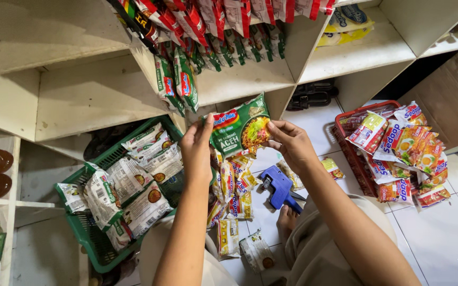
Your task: The person organizes instant noodle packets by picking them up from a crate and the floor, turning them over by hand, and arranging them on shelf racks and inside the plastic crate.
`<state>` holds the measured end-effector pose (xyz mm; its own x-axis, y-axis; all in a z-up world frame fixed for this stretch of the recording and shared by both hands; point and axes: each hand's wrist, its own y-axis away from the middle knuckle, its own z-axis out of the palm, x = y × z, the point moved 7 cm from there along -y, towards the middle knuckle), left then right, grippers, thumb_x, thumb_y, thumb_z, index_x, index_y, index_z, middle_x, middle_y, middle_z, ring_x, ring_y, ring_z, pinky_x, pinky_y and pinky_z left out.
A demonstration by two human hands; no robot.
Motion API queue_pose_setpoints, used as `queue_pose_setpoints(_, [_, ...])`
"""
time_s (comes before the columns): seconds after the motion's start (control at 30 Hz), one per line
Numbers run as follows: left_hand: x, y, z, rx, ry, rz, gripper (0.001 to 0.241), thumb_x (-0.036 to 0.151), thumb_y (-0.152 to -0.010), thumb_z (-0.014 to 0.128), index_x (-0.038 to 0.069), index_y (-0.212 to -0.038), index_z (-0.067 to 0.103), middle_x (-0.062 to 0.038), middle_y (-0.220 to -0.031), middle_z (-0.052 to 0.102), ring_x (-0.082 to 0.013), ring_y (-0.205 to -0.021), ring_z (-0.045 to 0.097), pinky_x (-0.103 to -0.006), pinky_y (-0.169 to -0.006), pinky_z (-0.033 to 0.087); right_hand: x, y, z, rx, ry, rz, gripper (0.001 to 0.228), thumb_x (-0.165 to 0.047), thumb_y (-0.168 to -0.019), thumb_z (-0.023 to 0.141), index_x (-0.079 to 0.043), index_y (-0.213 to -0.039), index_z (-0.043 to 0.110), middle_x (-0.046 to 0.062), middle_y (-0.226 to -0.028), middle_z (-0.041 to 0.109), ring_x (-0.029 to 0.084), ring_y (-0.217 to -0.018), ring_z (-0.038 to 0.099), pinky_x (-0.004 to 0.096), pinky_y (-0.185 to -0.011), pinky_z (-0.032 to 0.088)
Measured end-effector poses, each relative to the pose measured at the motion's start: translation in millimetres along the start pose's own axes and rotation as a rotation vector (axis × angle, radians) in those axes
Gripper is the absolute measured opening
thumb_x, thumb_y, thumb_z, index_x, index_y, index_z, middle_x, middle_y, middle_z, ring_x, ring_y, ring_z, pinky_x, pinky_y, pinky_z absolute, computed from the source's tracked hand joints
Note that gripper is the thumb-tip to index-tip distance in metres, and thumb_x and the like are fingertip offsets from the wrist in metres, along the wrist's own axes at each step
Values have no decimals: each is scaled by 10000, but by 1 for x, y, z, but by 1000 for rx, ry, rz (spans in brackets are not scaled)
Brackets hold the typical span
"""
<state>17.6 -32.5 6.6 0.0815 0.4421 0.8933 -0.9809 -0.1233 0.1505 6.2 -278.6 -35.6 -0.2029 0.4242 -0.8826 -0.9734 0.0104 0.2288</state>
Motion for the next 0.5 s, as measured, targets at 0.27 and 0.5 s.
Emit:
queue_pose_setpoints(0.27, [-2,-8,-8,-7,165,76,299,228,-976,711,-29,-1128,713,-58,-1040,751,-94,-905,675,-248,-830,530,15,-9,-11,-60,-120,28,60,-134,-1006,675,-77,-1016,689,-5,-961,698,94,-864,674,294,-856,577])
queue_pose_setpoints(0.5, [-10,-10,-9,43,44,137,311,230,-1006,681,-48,-1138,725,-65,-1040,766,-103,-921,673,-256,-855,527,2,-2,4,-77,28,42,159,-224,-1022,631,-107,-1128,638,-35,-1039,670,86,-971,640,320,-883,538])
